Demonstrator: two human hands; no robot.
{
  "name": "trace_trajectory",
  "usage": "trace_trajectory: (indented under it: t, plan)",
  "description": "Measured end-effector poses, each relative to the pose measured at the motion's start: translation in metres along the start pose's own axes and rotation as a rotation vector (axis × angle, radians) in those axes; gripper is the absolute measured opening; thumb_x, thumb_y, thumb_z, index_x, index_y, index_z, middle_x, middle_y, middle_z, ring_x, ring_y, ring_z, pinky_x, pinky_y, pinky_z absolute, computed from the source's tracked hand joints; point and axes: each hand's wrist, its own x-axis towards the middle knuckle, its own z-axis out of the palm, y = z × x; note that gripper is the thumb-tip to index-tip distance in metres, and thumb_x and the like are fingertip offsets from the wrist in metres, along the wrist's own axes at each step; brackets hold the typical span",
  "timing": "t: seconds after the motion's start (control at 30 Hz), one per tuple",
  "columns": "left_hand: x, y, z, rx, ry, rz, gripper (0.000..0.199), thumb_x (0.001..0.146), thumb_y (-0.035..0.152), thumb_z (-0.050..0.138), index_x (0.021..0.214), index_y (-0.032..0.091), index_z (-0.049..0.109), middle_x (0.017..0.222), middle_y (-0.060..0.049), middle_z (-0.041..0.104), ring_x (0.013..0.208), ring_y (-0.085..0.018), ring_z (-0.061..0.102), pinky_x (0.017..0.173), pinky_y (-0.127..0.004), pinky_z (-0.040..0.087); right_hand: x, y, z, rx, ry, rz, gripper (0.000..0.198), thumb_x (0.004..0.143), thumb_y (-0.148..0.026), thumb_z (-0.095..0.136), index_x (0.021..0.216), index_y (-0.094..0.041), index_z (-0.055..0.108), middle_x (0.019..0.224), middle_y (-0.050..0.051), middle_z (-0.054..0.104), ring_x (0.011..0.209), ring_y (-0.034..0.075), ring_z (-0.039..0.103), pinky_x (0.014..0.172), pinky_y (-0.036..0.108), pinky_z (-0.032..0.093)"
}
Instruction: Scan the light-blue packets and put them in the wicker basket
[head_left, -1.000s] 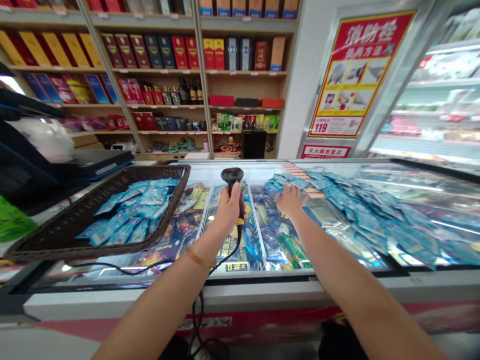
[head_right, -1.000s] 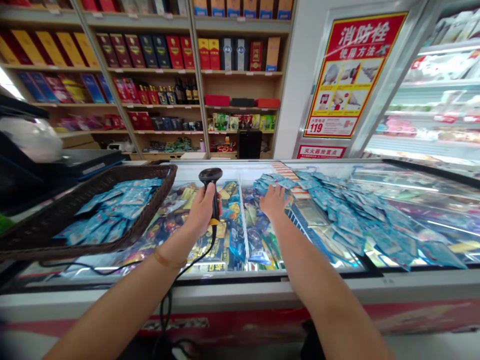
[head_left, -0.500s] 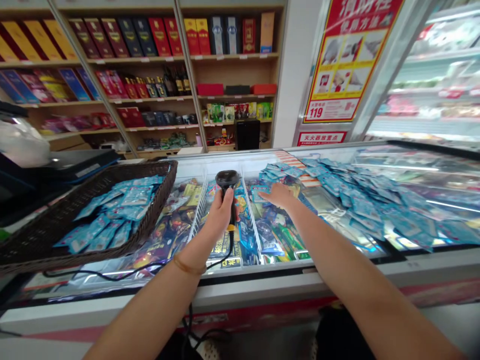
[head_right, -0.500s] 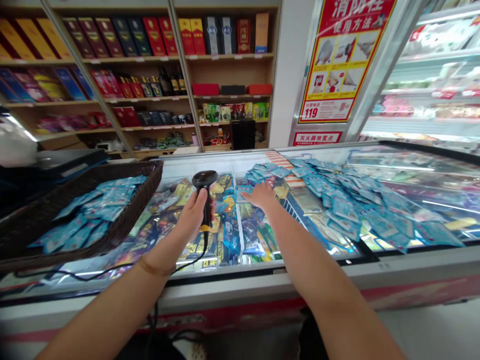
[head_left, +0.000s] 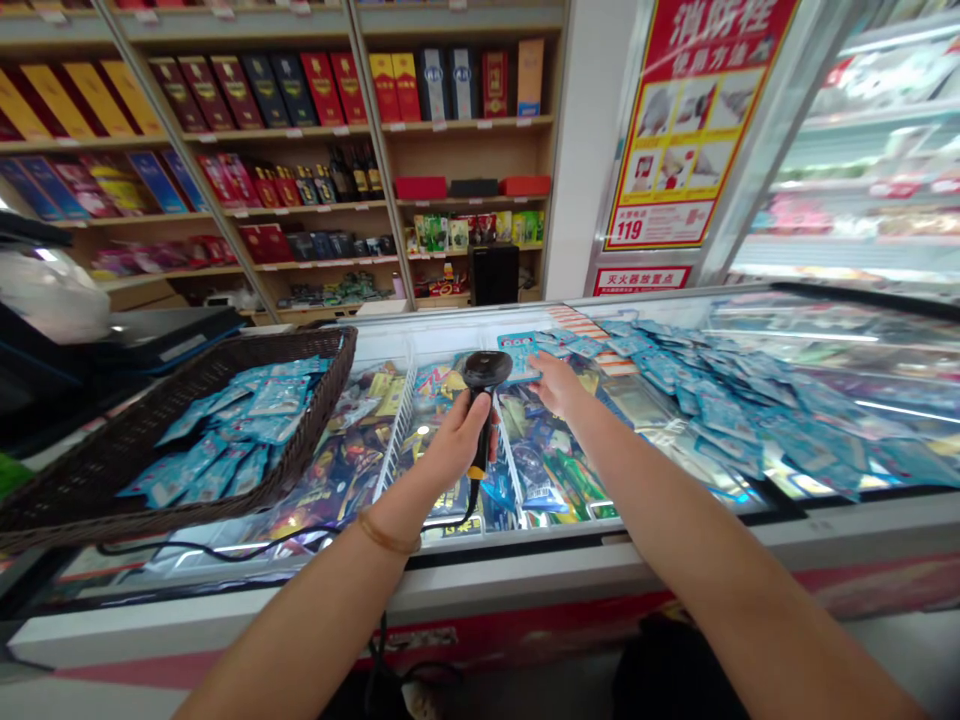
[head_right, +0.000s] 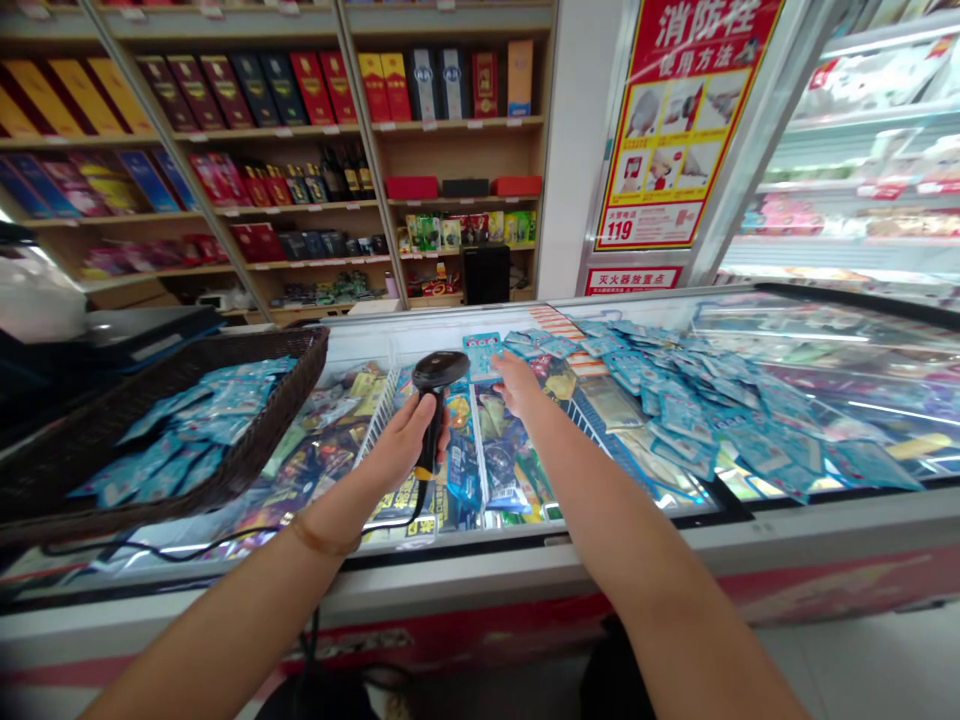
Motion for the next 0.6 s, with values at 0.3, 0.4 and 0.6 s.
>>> trace_trajectory:
  t: [0.3,0.4,0.6]
  plan:
    - [-0.001,-0.001,0.004,-0.007,-0.050,-0.009,0.052,0.079,0.067,0.065,0.092,0.022,0.044,0.077,0.005,0.056,0.046,-0.007,0.051,0.042,-0.023,0.043,-0.021,-0.021,0.014,0.432,-0.018,0.082,0.023,0.074,-0.020,0.072,0.079,-0.023,0.050,0.070,-0.005,0.064,0.074,0.013,0.067,0.079,0.028,0.056]
    - [0.000,-0.002,0.003,0.001,-0.061,-0.005,0.052,0.079,0.068,0.065,0.092,0.022,0.044,0.076,0.005,0.055,0.046,-0.007,0.051,0.041,-0.023,0.043,-0.019,-0.019,0.012,0.407,-0.013,0.050,0.025,0.073,-0.023,0.074,0.079,-0.023,0.050,0.072,-0.004,0.065,0.081,0.015,0.068,0.078,0.028,0.056]
    - [0.000,-0.004,0.003,0.034,-0.112,0.015,0.050,0.081,0.068,0.062,0.092,0.022,0.045,0.079,0.003,0.057,0.047,-0.007,0.052,0.042,-0.023,0.043,-0.014,-0.015,0.012,0.389,0.059,0.053,0.016,0.078,-0.023,0.069,0.087,-0.023,0.055,0.079,-0.004,0.066,0.089,0.014,0.068,0.080,0.028,0.055]
